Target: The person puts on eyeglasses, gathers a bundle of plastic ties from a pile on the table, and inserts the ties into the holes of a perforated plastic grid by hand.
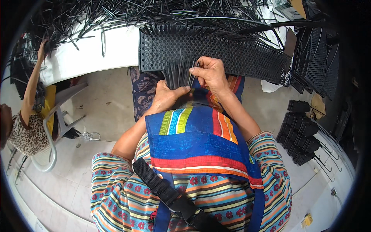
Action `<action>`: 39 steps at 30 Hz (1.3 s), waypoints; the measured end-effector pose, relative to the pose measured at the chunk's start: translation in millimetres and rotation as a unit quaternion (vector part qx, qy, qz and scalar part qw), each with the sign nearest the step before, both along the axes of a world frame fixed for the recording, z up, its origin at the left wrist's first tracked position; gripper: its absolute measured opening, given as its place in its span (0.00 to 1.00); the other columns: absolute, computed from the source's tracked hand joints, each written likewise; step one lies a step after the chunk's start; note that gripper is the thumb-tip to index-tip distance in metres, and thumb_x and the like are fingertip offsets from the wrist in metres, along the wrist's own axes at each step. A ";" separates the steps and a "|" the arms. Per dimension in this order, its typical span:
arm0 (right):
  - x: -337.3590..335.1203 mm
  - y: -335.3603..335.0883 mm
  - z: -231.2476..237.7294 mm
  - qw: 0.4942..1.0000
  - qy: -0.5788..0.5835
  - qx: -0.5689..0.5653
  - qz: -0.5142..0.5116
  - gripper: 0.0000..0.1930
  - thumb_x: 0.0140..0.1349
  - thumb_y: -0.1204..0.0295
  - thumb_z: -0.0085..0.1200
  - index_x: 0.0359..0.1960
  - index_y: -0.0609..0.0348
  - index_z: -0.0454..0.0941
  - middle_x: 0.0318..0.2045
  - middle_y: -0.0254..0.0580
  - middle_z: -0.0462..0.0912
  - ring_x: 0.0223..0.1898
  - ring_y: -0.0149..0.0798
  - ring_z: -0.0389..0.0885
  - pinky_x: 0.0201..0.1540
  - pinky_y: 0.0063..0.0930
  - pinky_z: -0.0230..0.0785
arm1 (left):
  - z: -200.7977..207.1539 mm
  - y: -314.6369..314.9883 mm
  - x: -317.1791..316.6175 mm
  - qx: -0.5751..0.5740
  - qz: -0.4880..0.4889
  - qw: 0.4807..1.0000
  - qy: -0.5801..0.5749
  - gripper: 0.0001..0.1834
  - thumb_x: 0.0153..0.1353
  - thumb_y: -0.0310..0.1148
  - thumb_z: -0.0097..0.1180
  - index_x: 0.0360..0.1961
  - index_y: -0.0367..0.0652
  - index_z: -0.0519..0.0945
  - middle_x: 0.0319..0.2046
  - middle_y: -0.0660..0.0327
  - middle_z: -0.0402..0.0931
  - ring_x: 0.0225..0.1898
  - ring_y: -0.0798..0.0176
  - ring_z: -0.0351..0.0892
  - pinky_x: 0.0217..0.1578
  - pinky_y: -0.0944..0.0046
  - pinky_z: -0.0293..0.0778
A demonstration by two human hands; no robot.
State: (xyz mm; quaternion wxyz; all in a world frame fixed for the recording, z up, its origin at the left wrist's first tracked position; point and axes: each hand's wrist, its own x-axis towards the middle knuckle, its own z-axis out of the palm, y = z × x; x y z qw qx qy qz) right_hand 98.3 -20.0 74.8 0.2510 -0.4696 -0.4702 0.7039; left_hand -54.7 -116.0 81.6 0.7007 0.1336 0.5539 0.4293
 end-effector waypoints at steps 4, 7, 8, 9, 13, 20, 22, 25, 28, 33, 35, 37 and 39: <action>0.5 -4.7 3.4 0.999 0.030 -0.032 -0.026 0.07 0.55 0.78 0.63 0.23 0.58 0.77 0.15 0.27 0.75 0.12 0.19 0.67 0.13 0.14 0.55 | 0.5 -0.2 -3.0 -0.004 0.029 0.997 -0.072 0.09 0.53 0.19 0.59 0.37 0.33 0.80 0.30 0.55 0.81 0.26 0.62 0.83 0.30 0.64 0.82; 2.4 -8.8 5.7 0.996 0.051 -0.058 -0.049 0.06 0.54 0.79 0.62 0.22 0.58 0.77 0.15 0.28 0.74 0.12 0.19 0.67 0.13 0.14 0.55 | -1.1 -0.2 -10.6 -0.010 0.006 0.983 -0.181 0.11 0.53 0.20 0.59 0.39 0.33 0.79 0.29 0.56 0.81 0.27 0.62 0.83 0.31 0.64 0.81; 2.7 -9.9 4.7 0.996 0.047 -0.053 -0.056 0.07 0.54 0.79 0.62 0.22 0.58 0.77 0.16 0.28 0.74 0.13 0.19 0.68 0.14 0.14 0.55 | -2.2 -0.6 -9.4 0.008 -0.016 0.993 -0.120 0.10 0.53 0.20 0.60 0.39 0.33 0.80 0.29 0.56 0.81 0.27 0.63 0.83 0.31 0.65 0.81; 2.8 -11.9 2.3 0.996 0.037 -0.050 -0.063 0.07 0.54 0.79 0.62 0.22 0.58 0.77 0.16 0.29 0.74 0.12 0.20 0.67 0.14 0.14 0.55 | -3.8 -2.5 -7.9 0.026 -0.037 0.997 -0.059 0.10 0.53 0.20 0.60 0.38 0.33 0.80 0.29 0.56 0.81 0.27 0.63 0.83 0.31 0.65 0.80; 5.7 -9.2 -1.0 0.998 -0.015 -0.007 -0.052 0.07 0.55 0.79 0.62 0.22 0.59 0.77 0.17 0.29 0.75 0.12 0.20 0.67 0.13 0.14 0.56 | -10.5 -4.6 -0.8 0.101 -0.051 0.987 0.115 0.07 0.53 0.20 0.60 0.35 0.33 0.81 0.30 0.57 0.82 0.26 0.67 0.81 0.30 0.67 0.78; 20.8 10.3 13.6 0.967 0.054 0.134 -0.210 0.02 0.60 0.79 0.59 0.31 0.63 0.79 0.21 0.31 0.77 0.17 0.23 0.71 0.22 0.17 0.63 | -7.0 -2.7 -11.4 -0.078 0.067 0.994 -0.044 0.05 0.55 0.18 0.58 0.34 0.31 0.80 0.29 0.52 0.82 0.26 0.61 0.84 0.27 0.66 0.82; 25.2 23.9 22.7 0.942 0.056 0.224 -0.244 0.01 0.61 0.79 0.58 0.33 0.64 0.79 0.24 0.33 0.78 0.20 0.23 0.71 0.24 0.17 0.64 | -2.2 -1.4 -16.4 -0.087 0.030 0.993 -0.079 0.04 0.55 0.18 0.57 0.33 0.30 0.80 0.28 0.52 0.82 0.26 0.61 0.83 0.27 0.65 0.82; 26.3 44.9 29.7 0.905 0.035 0.334 -0.262 0.03 0.60 0.78 0.60 0.34 0.63 0.80 0.24 0.31 0.78 0.21 0.21 0.72 0.24 0.15 0.64 | 7.9 -4.4 -11.1 -0.040 0.039 0.997 -0.052 0.03 0.56 0.18 0.57 0.32 0.30 0.80 0.27 0.52 0.81 0.26 0.61 0.83 0.27 0.65 0.82; 25.2 59.9 26.5 0.891 0.023 0.381 -0.244 0.03 0.59 0.79 0.61 0.34 0.62 0.80 0.26 0.30 0.79 0.21 0.22 0.73 0.25 0.16 0.66 | 7.8 -3.5 -9.2 -0.041 0.033 0.996 -0.066 0.04 0.55 0.17 0.57 0.32 0.30 0.80 0.27 0.51 0.81 0.26 0.62 0.83 0.27 0.65 0.82; 23.1 62.9 22.3 0.874 -0.039 0.438 -0.208 0.04 0.56 0.81 0.62 0.33 0.63 0.81 0.26 0.32 0.79 0.22 0.22 0.74 0.24 0.16 0.65 | 7.3 -5.7 -11.0 -0.072 0.058 0.993 -0.070 0.06 0.54 0.15 0.56 0.34 0.30 0.80 0.29 0.51 0.82 0.26 0.61 0.84 0.27 0.66 0.83; 23.6 61.3 25.7 0.877 -0.022 0.427 -0.219 0.04 0.56 0.81 0.63 0.32 0.63 0.81 0.27 0.32 0.80 0.23 0.22 0.74 0.25 0.16 0.66 | 8.9 -7.2 -10.4 -0.063 0.062 0.994 -0.060 0.07 0.53 0.15 0.57 0.35 0.30 0.80 0.29 0.52 0.82 0.26 0.62 0.84 0.27 0.66 0.83; 27.3 65.2 23.7 0.866 -0.045 0.450 -0.212 0.04 0.56 0.81 0.63 0.32 0.64 0.81 0.27 0.32 0.80 0.23 0.22 0.75 0.26 0.16 0.66 | 11.5 -6.0 -9.1 -0.033 0.088 0.994 -0.064 0.06 0.53 0.15 0.57 0.34 0.30 0.80 0.29 0.52 0.82 0.26 0.62 0.84 0.27 0.67 0.83; 26.6 66.9 24.1 0.855 -0.068 0.472 -0.204 0.04 0.55 0.81 0.63 0.32 0.64 0.81 0.27 0.32 0.80 0.24 0.22 0.75 0.26 0.16 0.66 | 3.4 -3.8 -13.0 -0.052 0.065 0.994 -0.073 0.06 0.53 0.15 0.57 0.34 0.29 0.80 0.29 0.52 0.82 0.26 0.62 0.84 0.27 0.67 0.83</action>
